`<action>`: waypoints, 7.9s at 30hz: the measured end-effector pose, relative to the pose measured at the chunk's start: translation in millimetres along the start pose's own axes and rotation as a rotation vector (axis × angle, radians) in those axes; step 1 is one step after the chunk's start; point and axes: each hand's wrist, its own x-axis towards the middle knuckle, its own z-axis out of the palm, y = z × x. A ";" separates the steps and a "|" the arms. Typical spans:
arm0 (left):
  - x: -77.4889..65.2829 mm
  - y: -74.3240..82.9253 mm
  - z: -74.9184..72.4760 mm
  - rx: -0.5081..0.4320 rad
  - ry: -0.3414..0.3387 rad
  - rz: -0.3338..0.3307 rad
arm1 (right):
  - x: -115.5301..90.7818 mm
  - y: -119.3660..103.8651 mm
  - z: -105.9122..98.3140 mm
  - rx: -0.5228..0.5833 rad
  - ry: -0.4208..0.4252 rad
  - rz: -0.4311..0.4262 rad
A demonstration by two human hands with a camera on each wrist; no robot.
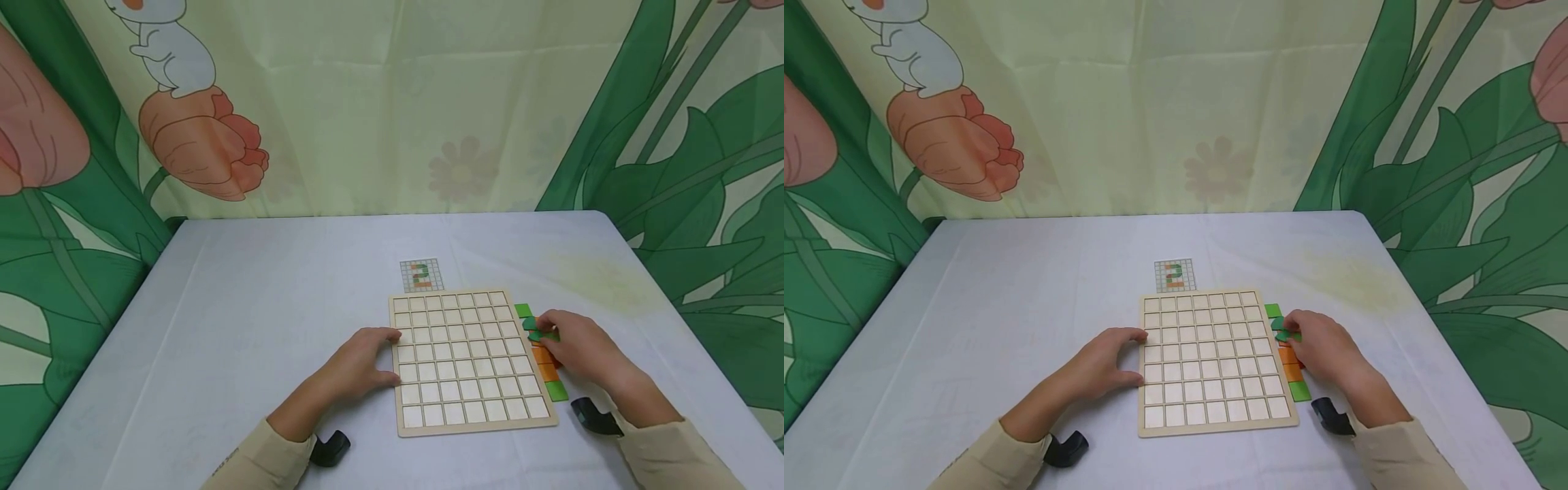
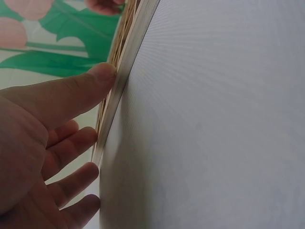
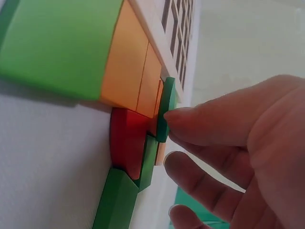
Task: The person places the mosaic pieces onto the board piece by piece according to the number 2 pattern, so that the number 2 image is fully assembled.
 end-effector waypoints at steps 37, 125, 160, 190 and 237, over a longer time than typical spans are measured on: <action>-0.5 0.5 -0.8 0.014 -0.002 0.004 | 11.6 -3.9 1.6 0.024 0.006 -0.034; -1.6 -0.8 1.1 0.056 -0.012 0.025 | 65.6 -49.2 9.6 0.074 -0.062 -0.284; -3.1 0.5 -0.3 0.064 -0.017 0.014 | 66.9 -67.7 16.6 0.078 -0.117 -0.315; -5.4 3.8 -0.2 0.068 -0.022 -0.004 | 37.5 -42.3 -15.1 0.111 0.016 -0.243; -6.5 1.1 2.2 0.065 -0.007 0.006 | 25.0 31.9 -11.7 0.064 0.000 0.037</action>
